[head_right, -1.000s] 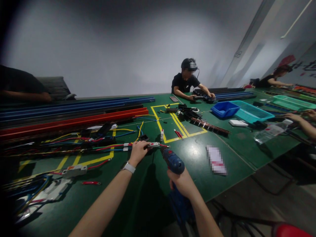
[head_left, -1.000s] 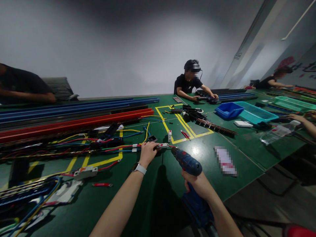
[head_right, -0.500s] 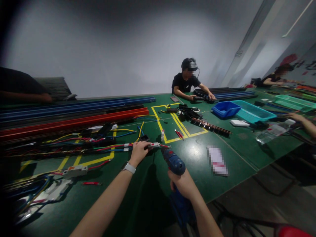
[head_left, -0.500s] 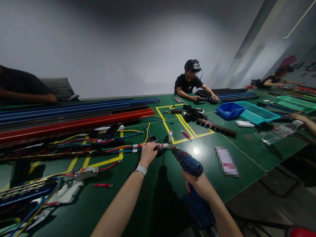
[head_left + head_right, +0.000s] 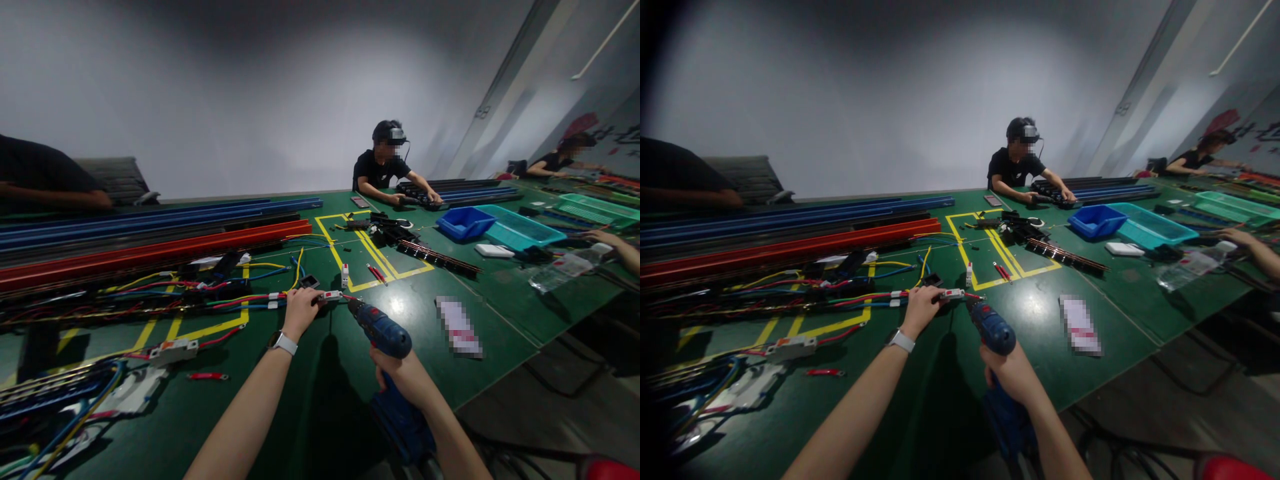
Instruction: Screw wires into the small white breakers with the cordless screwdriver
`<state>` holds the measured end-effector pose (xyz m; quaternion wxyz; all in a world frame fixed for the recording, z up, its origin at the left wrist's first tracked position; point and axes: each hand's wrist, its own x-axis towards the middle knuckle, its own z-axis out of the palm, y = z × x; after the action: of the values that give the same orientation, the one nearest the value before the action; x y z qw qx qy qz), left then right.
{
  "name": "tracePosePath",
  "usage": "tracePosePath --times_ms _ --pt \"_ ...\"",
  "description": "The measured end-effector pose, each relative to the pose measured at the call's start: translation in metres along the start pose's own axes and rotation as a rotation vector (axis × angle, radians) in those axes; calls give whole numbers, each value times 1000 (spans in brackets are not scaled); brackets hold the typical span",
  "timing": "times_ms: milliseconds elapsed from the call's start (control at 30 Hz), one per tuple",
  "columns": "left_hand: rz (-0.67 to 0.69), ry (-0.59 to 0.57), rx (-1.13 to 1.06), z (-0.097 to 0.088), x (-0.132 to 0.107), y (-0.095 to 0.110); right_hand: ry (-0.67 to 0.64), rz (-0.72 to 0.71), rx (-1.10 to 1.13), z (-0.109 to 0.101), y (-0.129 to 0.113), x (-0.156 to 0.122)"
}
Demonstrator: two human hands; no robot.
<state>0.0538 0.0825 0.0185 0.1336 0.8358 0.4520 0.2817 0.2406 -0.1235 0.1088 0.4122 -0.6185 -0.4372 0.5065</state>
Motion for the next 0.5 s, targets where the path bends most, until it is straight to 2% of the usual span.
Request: tracePosePath --times_ms 500 --pt "-8 -2 -9 0 0 -1 8 4 -42 -1 1 -1"
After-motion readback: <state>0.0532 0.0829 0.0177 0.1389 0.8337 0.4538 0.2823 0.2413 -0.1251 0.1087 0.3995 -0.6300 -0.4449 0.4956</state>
